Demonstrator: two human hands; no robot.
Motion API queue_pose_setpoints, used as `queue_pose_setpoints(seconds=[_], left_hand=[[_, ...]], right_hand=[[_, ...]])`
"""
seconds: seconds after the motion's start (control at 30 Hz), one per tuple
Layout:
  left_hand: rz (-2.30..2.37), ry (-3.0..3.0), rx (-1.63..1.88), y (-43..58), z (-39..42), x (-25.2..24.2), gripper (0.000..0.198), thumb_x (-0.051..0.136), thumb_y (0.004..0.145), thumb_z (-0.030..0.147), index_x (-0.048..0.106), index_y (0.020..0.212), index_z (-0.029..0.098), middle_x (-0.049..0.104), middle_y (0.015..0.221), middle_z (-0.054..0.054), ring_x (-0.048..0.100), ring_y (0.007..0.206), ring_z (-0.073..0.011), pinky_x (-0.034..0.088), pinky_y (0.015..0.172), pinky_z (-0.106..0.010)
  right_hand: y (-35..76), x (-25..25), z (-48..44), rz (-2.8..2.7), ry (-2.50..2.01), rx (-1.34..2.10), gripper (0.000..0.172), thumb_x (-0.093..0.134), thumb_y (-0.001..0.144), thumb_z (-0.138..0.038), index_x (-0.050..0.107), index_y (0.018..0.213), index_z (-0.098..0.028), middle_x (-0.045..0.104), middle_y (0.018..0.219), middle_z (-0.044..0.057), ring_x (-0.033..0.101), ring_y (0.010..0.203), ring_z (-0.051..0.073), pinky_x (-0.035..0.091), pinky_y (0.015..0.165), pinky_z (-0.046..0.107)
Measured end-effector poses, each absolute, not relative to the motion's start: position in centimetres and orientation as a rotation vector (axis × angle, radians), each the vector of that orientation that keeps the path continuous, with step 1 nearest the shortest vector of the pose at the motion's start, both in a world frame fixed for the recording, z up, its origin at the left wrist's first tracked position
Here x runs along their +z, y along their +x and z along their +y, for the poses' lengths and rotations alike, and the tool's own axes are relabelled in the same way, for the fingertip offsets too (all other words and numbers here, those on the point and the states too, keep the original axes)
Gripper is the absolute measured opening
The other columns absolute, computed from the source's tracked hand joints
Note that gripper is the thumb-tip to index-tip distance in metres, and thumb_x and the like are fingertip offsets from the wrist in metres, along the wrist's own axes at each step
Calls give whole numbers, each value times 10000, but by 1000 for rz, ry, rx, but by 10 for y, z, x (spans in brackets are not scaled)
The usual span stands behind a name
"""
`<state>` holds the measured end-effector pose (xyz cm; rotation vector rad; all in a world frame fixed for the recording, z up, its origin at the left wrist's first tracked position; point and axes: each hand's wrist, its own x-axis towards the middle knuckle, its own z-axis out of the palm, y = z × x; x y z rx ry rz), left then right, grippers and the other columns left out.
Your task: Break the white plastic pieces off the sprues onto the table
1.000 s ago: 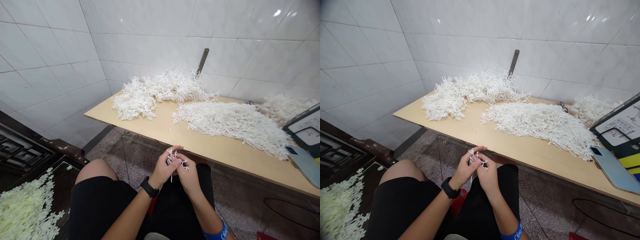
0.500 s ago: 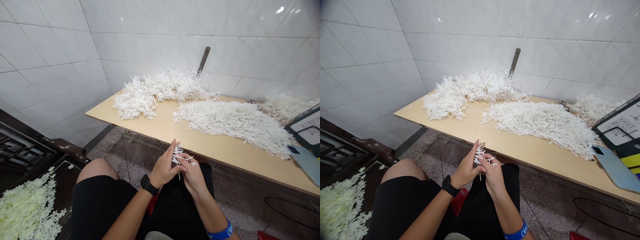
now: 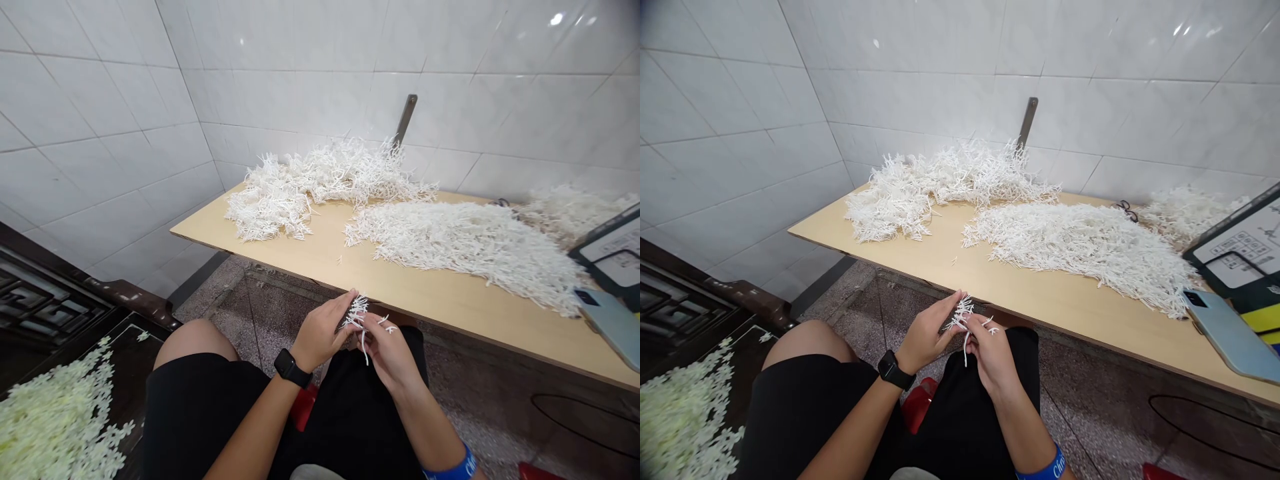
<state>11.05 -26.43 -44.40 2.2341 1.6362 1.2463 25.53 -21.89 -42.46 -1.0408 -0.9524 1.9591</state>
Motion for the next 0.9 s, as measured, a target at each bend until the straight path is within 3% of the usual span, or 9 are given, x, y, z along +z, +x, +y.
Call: queue_pose_setpoints(seconds=[0.27, 0.5, 0.6, 0.7, 0.8, 0.9], left_hand=[[1724, 2237, 1322, 115, -265, -447, 513, 442, 932, 240, 366, 1434, 173, 585, 1322, -109, 572, 1189, -202, 486, 1001, -352], [1790, 2068, 1440, 120, -265, -451, 444, 482, 913, 227, 492, 1352, 162, 656, 1220, -97, 628, 1089, -192, 506, 960, -330], [1710, 1883, 1428, 122, -264, -446, 408, 473, 914, 233, 545, 1312, 175, 656, 1225, -88, 626, 1094, -192, 487, 983, -328], [1578, 1590, 1455, 124, -264, -439, 390, 479, 919, 279, 573, 1283, 171, 661, 1220, -92, 638, 1080, -197, 497, 962, -316], [1473, 1379, 1485, 126, -263, -435, 383, 494, 916, 318, 595, 1249, 157, 682, 1178, -96, 660, 1031, -202, 515, 923, -313], [1465, 1318, 1493, 128, -262, -433, 370, 497, 917, 337, 617, 1212, 151, 700, 1138, -97, 661, 1014, -205, 500, 937, -321]], right_hand=[[253, -425, -222, -1130, -1012, 1889, 334, 738, 697, -451, 619, 614, -151, 464, 547, -22, 380, 492, 84, 295, 445, 224], [252, -427, -224, -1363, -1028, 1687, 355, 688, 738, -512, 671, 731, -157, 443, 502, -35, 349, 466, 95, 267, 435, 230], [255, -425, -223, -1525, -1008, 1525, 314, 663, 767, -487, 703, 780, -176, 550, 582, 7, 449, 533, 137, 341, 480, 243], [256, -423, -221, -1680, -923, 1374, 252, 627, 809, -430, 729, 815, -199, 652, 764, 58, 571, 728, 210, 446, 639, 284], [256, -425, -220, -1776, -879, 1312, 231, 583, 848, -383, 737, 867, -211, 676, 862, 71, 596, 796, 227, 463, 714, 300], [254, -426, -222, -1797, -883, 1327, 247, 545, 878, -366, 730, 939, -215, 671, 863, 66, 588, 748, 207, 459, 680, 290]])
